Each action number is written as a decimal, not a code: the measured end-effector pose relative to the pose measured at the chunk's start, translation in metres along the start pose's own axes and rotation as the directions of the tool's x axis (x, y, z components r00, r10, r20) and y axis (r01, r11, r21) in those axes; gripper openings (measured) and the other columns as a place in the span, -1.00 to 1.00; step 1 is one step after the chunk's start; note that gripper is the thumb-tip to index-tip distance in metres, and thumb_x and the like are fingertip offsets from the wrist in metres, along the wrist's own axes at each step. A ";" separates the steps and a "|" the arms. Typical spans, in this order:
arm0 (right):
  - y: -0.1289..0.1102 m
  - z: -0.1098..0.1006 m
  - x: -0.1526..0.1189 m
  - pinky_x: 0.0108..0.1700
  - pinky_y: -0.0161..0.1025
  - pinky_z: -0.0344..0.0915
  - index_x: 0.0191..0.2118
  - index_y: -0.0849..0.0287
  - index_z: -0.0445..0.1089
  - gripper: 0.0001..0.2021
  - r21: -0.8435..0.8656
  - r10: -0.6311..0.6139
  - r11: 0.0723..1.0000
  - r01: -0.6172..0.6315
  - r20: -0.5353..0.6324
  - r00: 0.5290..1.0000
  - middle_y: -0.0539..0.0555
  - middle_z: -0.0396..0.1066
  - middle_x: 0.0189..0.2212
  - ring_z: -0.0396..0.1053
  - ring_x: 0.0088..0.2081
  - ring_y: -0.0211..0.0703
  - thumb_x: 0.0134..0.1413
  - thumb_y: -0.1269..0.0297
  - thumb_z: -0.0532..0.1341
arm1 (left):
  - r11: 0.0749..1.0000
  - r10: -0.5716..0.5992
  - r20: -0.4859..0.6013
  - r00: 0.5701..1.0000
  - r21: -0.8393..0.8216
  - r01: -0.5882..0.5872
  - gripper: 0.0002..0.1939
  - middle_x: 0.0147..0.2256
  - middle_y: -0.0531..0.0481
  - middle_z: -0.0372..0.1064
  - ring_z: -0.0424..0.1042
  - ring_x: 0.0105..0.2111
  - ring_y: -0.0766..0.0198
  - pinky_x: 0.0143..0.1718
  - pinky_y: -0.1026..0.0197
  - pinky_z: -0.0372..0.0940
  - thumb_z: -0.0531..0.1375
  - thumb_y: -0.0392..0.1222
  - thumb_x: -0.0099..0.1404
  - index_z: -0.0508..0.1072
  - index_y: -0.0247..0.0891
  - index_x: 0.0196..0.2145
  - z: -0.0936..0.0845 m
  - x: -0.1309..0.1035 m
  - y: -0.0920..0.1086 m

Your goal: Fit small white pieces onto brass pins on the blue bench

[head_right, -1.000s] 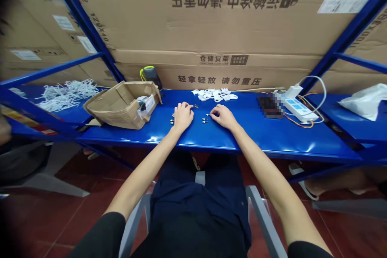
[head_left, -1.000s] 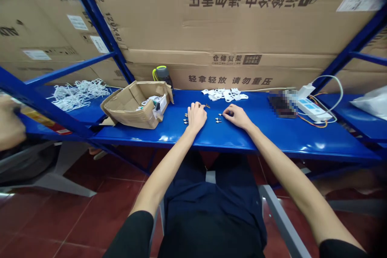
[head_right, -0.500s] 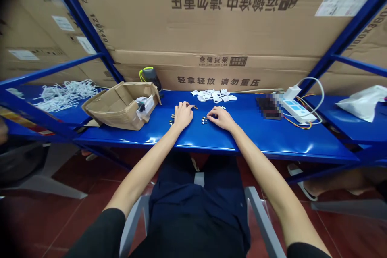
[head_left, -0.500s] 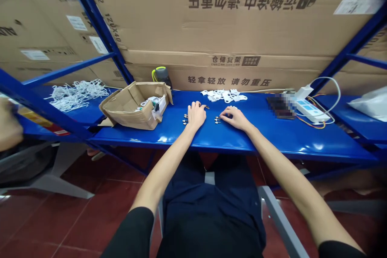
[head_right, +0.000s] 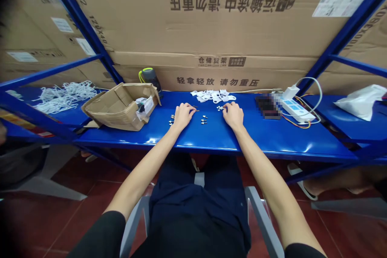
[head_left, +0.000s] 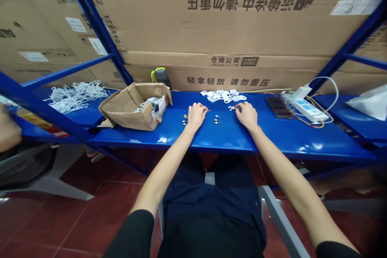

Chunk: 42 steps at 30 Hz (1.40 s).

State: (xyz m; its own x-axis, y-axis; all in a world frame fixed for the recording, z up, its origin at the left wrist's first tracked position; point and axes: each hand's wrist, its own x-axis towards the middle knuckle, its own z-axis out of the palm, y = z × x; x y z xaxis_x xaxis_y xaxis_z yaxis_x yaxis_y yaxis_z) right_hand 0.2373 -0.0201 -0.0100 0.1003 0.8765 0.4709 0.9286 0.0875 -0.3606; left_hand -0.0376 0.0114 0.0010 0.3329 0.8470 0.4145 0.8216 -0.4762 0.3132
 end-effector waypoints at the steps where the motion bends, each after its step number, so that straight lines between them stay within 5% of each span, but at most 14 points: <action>1: -0.001 0.001 -0.001 -0.05 0.07 0.32 -0.13 0.11 0.59 -0.77 -0.002 -0.009 1.000 0.009 0.003 1.000 0.32 0.49 -0.10 0.38 -0.02 0.26 0.33 0.29 0.16 | 1.000 -0.001 0.002 1.000 -0.006 0.001 -0.73 -0.02 -0.19 0.54 0.38 0.07 -0.10 0.13 -0.13 0.23 0.13 -0.19 0.57 0.67 -0.13 -0.11 0.000 0.000 0.000; 17: -0.023 -0.004 -0.001 -0.04 0.04 0.41 -0.21 0.08 0.61 -0.72 0.216 -0.157 0.965 0.149 0.021 0.987 0.21 0.60 -0.22 0.49 -0.14 0.13 0.37 0.06 0.20 | 0.964 0.110 -0.051 0.993 -0.236 -0.119 -0.74 -0.02 -0.05 0.57 0.46 0.03 0.11 0.17 0.09 0.27 0.09 -0.11 0.63 0.58 -0.18 -0.07 -0.008 -0.007 0.016; 25: -0.053 -0.016 -0.013 0.06 0.01 0.48 -0.16 0.08 0.64 -0.65 0.692 -0.195 0.709 0.140 0.001 0.981 0.12 0.69 -0.16 0.62 -0.09 0.10 0.26 -0.11 0.35 | 0.794 -0.044 -0.038 0.998 -0.607 0.012 -0.80 -0.07 -0.07 0.63 0.54 -0.07 0.15 0.05 0.14 0.37 0.22 -0.16 0.55 0.65 -0.23 -0.10 -0.006 -0.005 0.024; 32: -0.050 -0.008 -0.013 0.12 0.02 0.53 -0.19 0.07 0.66 -0.62 0.797 -0.168 0.599 0.076 0.032 0.985 0.11 0.70 -0.17 0.66 -0.08 0.13 0.10 -0.15 0.47 | 0.676 -0.036 -0.014 0.999 -0.737 0.015 -0.79 -0.06 -0.11 0.66 0.57 0.01 0.10 0.11 0.12 0.37 0.25 -0.14 0.52 0.66 -0.27 -0.11 -0.002 -0.005 0.023; 42: -0.050 -0.010 -0.012 0.13 0.04 0.54 -0.20 0.06 0.69 -0.65 0.852 -0.174 0.524 -0.020 0.129 0.976 0.10 0.70 -0.16 0.65 -0.06 0.15 0.04 -0.09 0.52 | 0.698 0.000 -0.049 0.999 -0.716 -0.035 -0.81 -0.10 -0.08 0.62 0.54 -0.05 0.15 0.07 0.14 0.35 0.24 -0.16 0.53 0.66 -0.25 -0.16 -0.001 -0.007 0.022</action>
State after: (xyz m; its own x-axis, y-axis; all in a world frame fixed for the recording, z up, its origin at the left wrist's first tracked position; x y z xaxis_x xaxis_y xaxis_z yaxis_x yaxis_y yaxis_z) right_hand 0.1929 -0.0400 0.0101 -0.1094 0.9018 0.4181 0.1801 0.4317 -0.8839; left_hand -0.0223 -0.0053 0.0056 0.3099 0.8346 0.4555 0.2307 -0.5307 0.8155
